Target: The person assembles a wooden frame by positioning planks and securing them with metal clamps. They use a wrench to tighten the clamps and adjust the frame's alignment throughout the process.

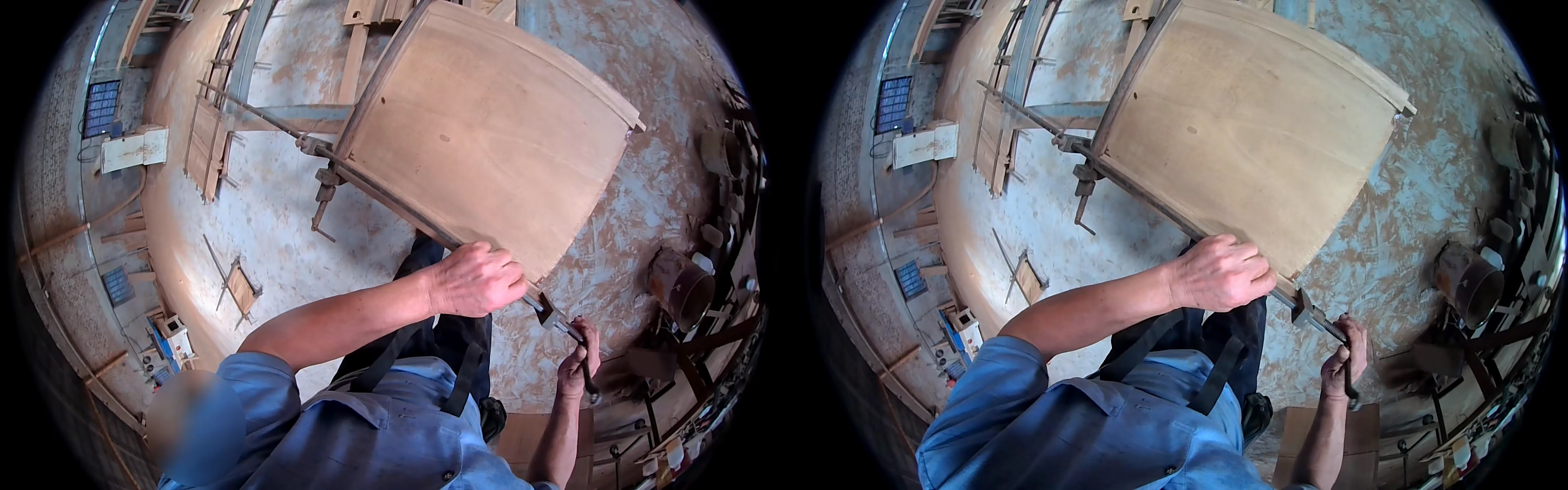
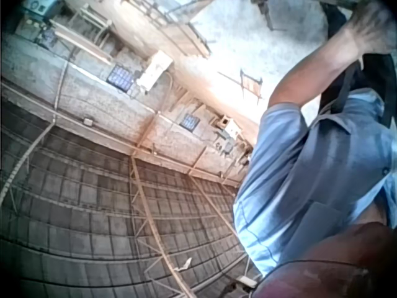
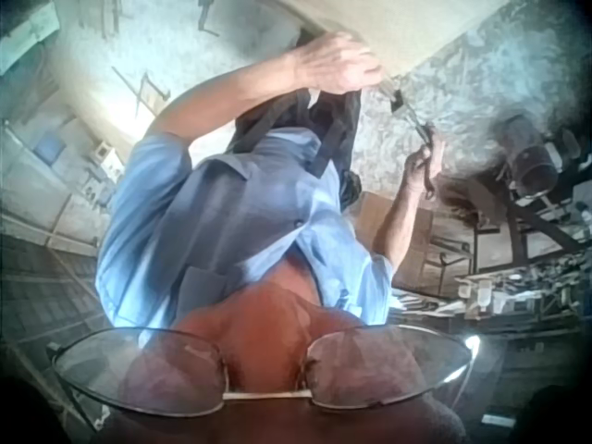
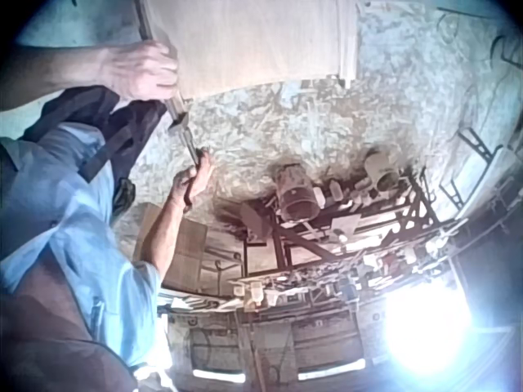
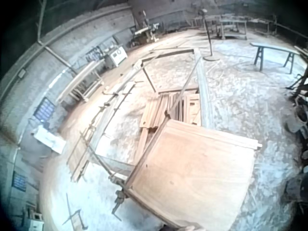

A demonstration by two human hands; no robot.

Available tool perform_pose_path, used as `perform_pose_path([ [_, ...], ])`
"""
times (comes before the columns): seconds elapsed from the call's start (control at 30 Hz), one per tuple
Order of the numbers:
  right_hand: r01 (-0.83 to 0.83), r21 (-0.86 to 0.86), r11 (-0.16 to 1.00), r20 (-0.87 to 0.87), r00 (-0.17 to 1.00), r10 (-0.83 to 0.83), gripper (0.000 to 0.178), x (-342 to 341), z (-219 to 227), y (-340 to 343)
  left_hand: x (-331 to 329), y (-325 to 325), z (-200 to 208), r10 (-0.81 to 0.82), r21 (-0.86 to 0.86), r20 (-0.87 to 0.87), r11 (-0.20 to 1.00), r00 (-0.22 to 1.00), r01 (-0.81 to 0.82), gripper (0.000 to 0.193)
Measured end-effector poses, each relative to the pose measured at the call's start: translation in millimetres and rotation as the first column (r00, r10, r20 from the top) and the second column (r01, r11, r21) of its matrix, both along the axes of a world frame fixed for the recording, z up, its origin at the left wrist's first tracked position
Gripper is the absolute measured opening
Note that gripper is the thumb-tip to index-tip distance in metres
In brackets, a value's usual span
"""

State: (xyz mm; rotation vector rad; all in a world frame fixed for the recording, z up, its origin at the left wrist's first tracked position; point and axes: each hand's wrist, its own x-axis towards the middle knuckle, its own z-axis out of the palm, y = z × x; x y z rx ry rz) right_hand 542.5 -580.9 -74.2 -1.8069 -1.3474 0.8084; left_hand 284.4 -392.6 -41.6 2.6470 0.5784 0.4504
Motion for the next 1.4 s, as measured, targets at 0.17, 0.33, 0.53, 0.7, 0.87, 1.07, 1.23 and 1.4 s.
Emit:
perform_pose_path([
  [0.17, 0.229, -0.217, 0.949, -0.169, 0.949, -0.268, 0.040, -9, -3, -10, 1, 1, -3, 0.000, 0.018, 0.008, 1.000, 1.000, 0.000, 0.011],
  [0.33, 0.251, -0.536, 0.806, -0.260, 0.859, -0.440, 0.031, -12, 24, 13, 1, 0, -6, 0.000, 0.019, 0.026, 1.000, 1.000, 0.000, 0.010],
  [0.53, 0.127, -0.750, 0.649, -0.447, 0.624, -0.640, 0.039, 2, 31, 24, 0, 0, -9, 0.014, 0.006, 0.067, 1.000, 0.998, -0.014, 0.011],
  [0.7, -0.067, -0.910, 0.409, -0.392, 0.456, -0.799, 0.035, 20, 34, 42, -1, 0, -11, 0.019, 0.009, 0.067, 1.000, 0.998, -0.020, 0.010],
  [0.87, -0.074, -0.907, 0.414, -0.390, 0.518, -0.761, 0.041, 25, 34, 42, 0, -2, -11, 0.020, -0.008, 0.048, 1.000, 0.999, -0.020, 0.010],
  [1.07, 0.067, -0.588, 0.806, -0.533, 0.718, -0.447, 0.037, 4, 72, 5, -1, -1, -9, 0.033, -0.020, 0.052, 0.999, 0.998, -0.032, 0.009],
  [1.23, -0.159, -0.261, 0.952, -0.021, 0.987, 0.159, 0.033, 5, 65, -24, -1, -2, -10, 0.045, -0.050, 0.072, 0.998, 0.996, -0.042, 0.010],
  [1.4, -0.257, -0.267, 0.929, 0.255, 0.910, 0.325, 0.048, 3, 59, -21, -1, -3, -8, 0.037, -0.068, 0.066, 0.997, 0.997, -0.033, 0.011],
])
